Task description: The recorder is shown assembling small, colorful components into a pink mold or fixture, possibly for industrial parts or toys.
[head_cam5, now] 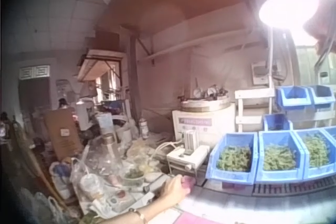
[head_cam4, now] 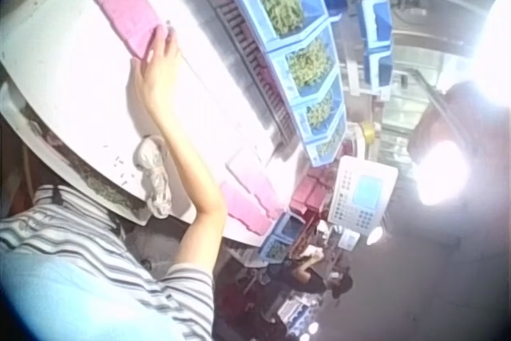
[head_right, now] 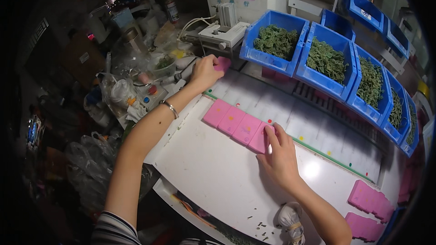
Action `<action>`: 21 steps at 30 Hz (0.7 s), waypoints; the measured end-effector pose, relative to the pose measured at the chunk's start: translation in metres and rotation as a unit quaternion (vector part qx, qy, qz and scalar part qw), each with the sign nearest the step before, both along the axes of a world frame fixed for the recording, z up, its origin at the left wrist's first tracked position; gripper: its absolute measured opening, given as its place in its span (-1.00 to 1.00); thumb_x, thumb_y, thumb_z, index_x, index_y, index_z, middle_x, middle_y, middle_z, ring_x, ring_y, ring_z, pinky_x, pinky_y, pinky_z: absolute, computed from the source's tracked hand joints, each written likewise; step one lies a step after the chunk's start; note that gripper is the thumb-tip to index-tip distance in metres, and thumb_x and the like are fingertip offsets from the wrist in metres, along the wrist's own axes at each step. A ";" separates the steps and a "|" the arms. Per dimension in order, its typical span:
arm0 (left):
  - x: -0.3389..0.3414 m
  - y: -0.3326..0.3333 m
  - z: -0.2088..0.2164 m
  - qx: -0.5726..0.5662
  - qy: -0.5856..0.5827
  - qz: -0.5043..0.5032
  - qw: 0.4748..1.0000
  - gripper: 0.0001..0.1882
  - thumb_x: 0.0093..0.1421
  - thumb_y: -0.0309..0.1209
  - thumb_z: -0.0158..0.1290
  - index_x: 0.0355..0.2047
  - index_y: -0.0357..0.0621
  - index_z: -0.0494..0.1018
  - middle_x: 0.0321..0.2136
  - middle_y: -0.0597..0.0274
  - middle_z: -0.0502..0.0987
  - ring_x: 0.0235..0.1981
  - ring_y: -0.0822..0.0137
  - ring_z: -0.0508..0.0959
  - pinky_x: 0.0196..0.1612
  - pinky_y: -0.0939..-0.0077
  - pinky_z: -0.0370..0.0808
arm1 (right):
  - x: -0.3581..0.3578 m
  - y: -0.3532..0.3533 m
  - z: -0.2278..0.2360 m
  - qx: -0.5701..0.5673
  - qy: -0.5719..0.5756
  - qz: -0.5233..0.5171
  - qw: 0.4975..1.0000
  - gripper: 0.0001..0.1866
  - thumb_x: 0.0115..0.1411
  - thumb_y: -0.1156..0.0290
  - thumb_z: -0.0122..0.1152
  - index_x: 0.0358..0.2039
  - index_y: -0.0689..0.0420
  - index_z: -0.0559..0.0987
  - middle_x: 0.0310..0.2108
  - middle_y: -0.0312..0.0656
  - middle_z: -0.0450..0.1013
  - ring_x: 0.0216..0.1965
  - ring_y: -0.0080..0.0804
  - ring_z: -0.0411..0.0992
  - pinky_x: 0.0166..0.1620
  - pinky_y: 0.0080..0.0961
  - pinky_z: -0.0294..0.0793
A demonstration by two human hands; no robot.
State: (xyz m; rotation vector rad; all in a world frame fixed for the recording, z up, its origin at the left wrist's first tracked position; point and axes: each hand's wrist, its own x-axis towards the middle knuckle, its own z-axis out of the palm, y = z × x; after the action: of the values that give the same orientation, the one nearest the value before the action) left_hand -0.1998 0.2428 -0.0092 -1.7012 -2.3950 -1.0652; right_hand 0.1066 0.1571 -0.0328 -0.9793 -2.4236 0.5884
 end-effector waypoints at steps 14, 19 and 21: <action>0.086 -0.047 0.003 -0.011 -0.053 -0.214 0.975 -0.61 0.20 -0.16 -0.02 -0.20 -0.29 0.45 -0.32 -0.03 0.45 -0.25 0.15 0.48 -0.13 0.36 0.39 | 0.014 -0.010 0.025 -0.023 0.167 -0.027 0.985 -0.12 -0.24 0.50 0.32 0.16 0.22 0.17 -0.02 0.05 0.21 -0.06 -0.06 0.27 0.02 -0.30 0.30; 0.182 -0.145 0.021 -0.281 -0.492 -0.408 0.715 -0.37 0.28 0.10 -0.28 -0.05 -0.31 0.26 -0.38 0.21 0.35 -0.49 0.46 0.38 -0.40 0.53 0.37 | 0.029 -0.057 0.063 0.016 0.167 -0.016 0.986 0.05 -0.29 0.65 0.30 0.28 0.19 0.00 -0.02 0.09 0.19 -0.07 -0.03 0.26 -0.01 -0.32 0.33; 0.199 -0.161 0.025 -0.328 -0.584 -0.348 0.656 -0.38 0.27 0.10 -0.25 -0.04 -0.28 0.22 -0.37 0.22 0.29 -0.44 0.50 0.33 -0.35 0.65 0.33 | 0.041 -0.071 0.062 0.053 0.141 -0.034 0.988 0.04 -0.27 0.62 0.35 0.26 0.24 0.02 -0.01 0.09 0.22 -0.07 -0.07 0.29 -0.03 -0.32 0.35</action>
State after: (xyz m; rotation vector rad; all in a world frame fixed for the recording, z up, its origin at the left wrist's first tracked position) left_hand -0.0012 0.0820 0.0157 -3.0509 -3.0684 -2.0889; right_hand 0.1478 0.0863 0.0294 -0.8668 -2.1395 0.5285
